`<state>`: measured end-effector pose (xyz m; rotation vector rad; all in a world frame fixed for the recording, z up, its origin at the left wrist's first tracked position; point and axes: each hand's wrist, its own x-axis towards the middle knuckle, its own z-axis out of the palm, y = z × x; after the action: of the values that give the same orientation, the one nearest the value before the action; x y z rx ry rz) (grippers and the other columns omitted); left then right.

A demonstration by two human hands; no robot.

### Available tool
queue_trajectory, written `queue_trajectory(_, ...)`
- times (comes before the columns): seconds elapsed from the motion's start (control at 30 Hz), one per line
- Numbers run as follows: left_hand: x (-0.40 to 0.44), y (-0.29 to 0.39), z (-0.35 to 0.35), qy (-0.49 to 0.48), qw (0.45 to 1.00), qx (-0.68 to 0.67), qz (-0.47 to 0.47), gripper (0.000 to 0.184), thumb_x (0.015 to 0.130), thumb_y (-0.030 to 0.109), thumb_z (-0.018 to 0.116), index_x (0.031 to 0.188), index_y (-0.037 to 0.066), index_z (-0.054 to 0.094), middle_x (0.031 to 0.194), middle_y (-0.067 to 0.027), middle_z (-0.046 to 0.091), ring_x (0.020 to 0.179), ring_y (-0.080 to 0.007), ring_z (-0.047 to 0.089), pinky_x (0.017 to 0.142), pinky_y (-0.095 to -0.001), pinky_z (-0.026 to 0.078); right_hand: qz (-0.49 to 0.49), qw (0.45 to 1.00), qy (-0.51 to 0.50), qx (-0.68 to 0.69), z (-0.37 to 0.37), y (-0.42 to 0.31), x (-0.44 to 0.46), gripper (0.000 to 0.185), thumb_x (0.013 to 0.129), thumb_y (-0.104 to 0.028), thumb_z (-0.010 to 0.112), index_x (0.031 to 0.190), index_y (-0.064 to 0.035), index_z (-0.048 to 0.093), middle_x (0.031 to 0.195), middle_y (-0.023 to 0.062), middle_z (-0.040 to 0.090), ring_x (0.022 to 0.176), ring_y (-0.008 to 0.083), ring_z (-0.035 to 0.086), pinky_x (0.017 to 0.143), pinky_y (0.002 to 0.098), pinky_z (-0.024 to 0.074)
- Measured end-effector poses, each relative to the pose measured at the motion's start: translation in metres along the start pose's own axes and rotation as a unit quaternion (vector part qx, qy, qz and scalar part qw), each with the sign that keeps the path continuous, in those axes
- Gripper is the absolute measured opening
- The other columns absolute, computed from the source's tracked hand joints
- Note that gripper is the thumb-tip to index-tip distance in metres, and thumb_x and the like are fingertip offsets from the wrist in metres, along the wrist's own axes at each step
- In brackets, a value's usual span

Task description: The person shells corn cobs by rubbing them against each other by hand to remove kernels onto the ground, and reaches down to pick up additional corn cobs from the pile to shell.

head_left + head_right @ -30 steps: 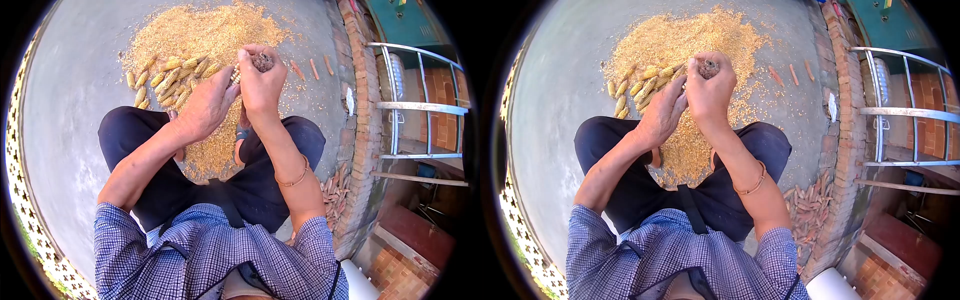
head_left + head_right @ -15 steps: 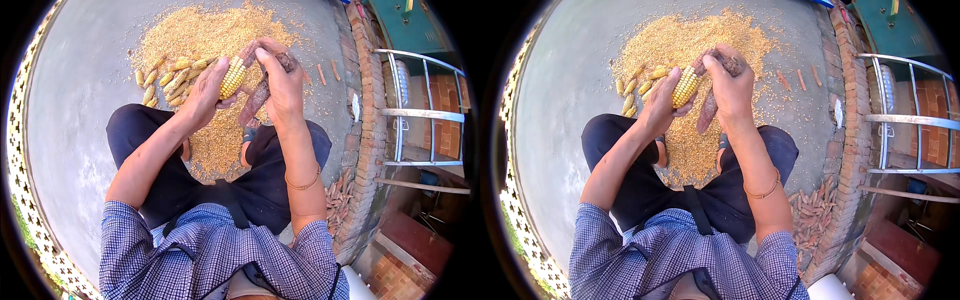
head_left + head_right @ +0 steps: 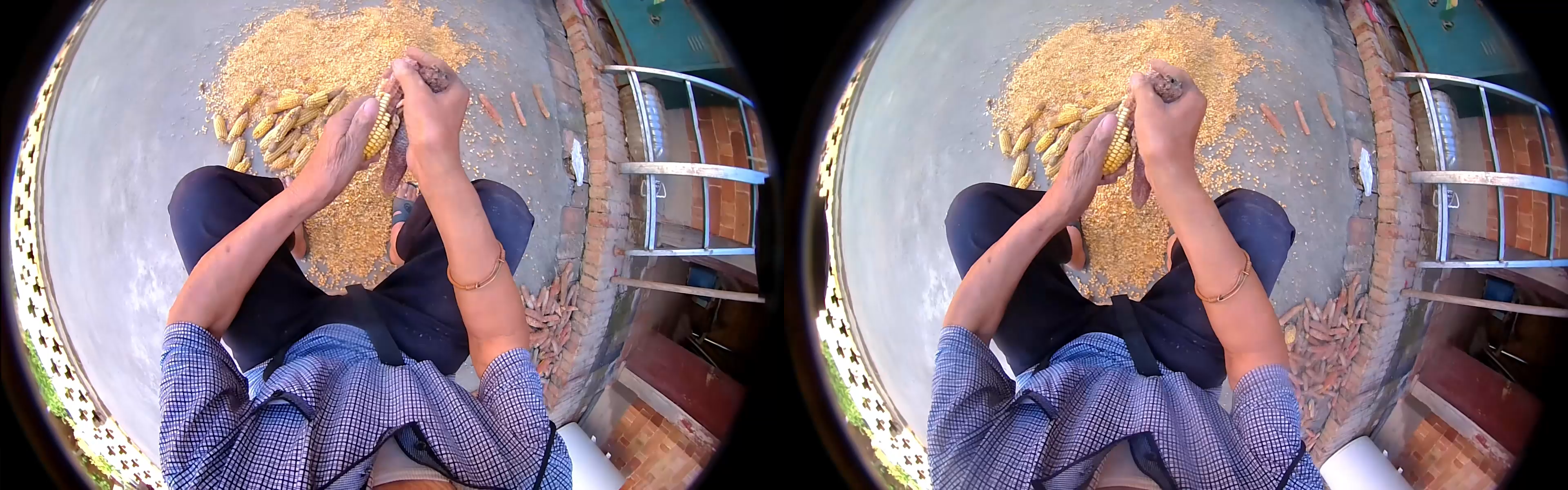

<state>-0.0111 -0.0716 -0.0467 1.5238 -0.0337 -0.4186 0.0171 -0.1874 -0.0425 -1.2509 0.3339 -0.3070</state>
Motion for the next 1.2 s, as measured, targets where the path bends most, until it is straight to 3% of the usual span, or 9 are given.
queue_trajectory(0.1,0.013,-0.011,-0.021,-0.168,0.949,-0.260,-0.054,0.039,0.104,0.042,0.040,0.114,0.007,0.053,0.091,-0.0019,0.059,0.082,-0.0109,0.056,0.056,-0.0232,0.044,-0.005,0.997,-0.035,0.068,-0.010,-0.007,0.007,0.019,0.085,-0.003,0.064,0.103,0.0039,0.064,0.086,0.0063,0.064,0.077,0.0096,0.059,0.064,0.0264,0.0458)
queue_trajectory(0.23,0.018,-0.005,-0.015,-0.062,0.957,-0.267,-0.094,0.038,0.103,0.044,0.039,0.114,0.011,0.053,0.091,0.0003,0.056,0.073,-0.0062,0.050,0.052,-0.0205,0.036,-0.030,0.998,-0.044,-0.038,-0.001,-0.007,-0.007,0.042,0.083,-0.007,0.067,0.121,0.0059,0.055,0.093,0.0074,0.064,0.082,0.0125,0.062,0.075,0.0274,0.0499)
queue_trajectory(0.4,0.016,-0.006,-0.013,-0.046,0.972,-0.224,-0.058,0.039,0.104,0.042,0.037,0.115,0.008,0.054,0.096,-0.0029,0.060,0.082,-0.0091,0.060,0.061,-0.0240,0.050,-0.281,0.897,-0.049,-0.337,0.009,0.012,-0.018,0.045,0.082,-0.012,0.070,0.123,-0.0017,0.055,0.138,0.0281,0.038,0.125,0.0400,0.043,0.103,0.0469,0.0375)
queue_trajectory(0.5,0.014,-0.002,-0.010,-0.046,0.975,-0.204,-0.068,0.042,0.105,0.044,0.034,0.119,0.008,0.052,0.088,0.0001,0.053,0.067,-0.0043,0.048,0.048,-0.0198,0.034,-0.269,0.888,-0.041,-0.370,0.013,0.011,-0.013,0.042,0.081,-0.010,0.070,0.120,-0.0026,0.057,0.130,0.0241,0.044,0.120,0.0383,0.046,0.099,0.0457,0.0402)
queue_trajectory(0.67,0.007,-0.007,-0.005,-0.094,0.985,-0.143,-0.022,0.043,0.102,0.046,0.043,0.107,0.005,0.054,0.081,-0.0013,0.051,0.058,-0.0053,0.043,0.045,-0.0191,0.030,-0.240,0.913,0.045,-0.327,0.006,0.012,-0.001,0.028,0.081,-0.005,0.068,0.108,-0.0021,0.063,0.100,0.0137,0.059,0.085,0.0247,0.062,0.075,0.0362,0.0496)
queue_trajectory(0.8,0.009,0.009,-0.008,-0.082,0.961,-0.242,-0.106,0.038,0.104,0.042,0.038,0.107,0.006,0.051,0.077,-0.0029,0.050,0.051,-0.0084,0.039,0.044,-0.0220,0.026,-0.013,0.997,-0.002,-0.072,0.003,-0.007,0.003,0.030,0.083,-0.004,0.066,0.111,0.0034,0.062,0.108,0.0109,0.061,0.089,0.0150,0.060,0.077,0.0327,0.0494)
queue_trajectory(0.9,0.016,0.004,-0.014,-0.081,0.953,-0.273,-0.105,0.037,0.104,0.041,0.039,0.109,0.007,0.051,0.078,-0.0029,0.050,0.050,-0.0083,0.037,0.045,-0.0224,0.025,-0.017,1.000,-0.015,-0.009,0.002,-0.012,-0.007,0.031,0.083,-0.008,0.067,0.111,0.0049,0.062,0.111,0.0120,0.062,0.095,0.0148,0.061,0.084,0.0316,0.0497)
queue_trajectory(1.07,0.019,-0.003,-0.012,-0.044,0.975,-0.213,-0.051,0.039,0.104,0.044,0.037,0.099,0.008,0.051,0.074,0.0008,0.048,0.053,-0.0057,0.039,0.043,-0.0215,0.028,-0.326,0.887,-0.078,-0.317,0.008,0.013,-0.019,0.032,0.079,-0.009,0.072,0.108,-0.0014,0.061,0.134,0.0275,0.046,0.134,0.0449,0.034,0.111,0.0507,0.0292)
queue_trajectory(1.2,0.027,-0.026,-0.021,-0.064,0.995,-0.073,-0.004,0.045,0.102,0.044,0.041,0.123,0.006,0.051,0.096,-0.0025,0.057,0.083,-0.0084,0.056,0.059,-0.0262,0.047,-0.348,0.858,-0.017,-0.378,0.014,0.017,-0.021,0.028,0.078,-0.006,0.070,0.104,-0.0021,0.062,0.127,0.0219,0.052,0.128,0.0391,0.042,0.108,0.0471,0.0344)
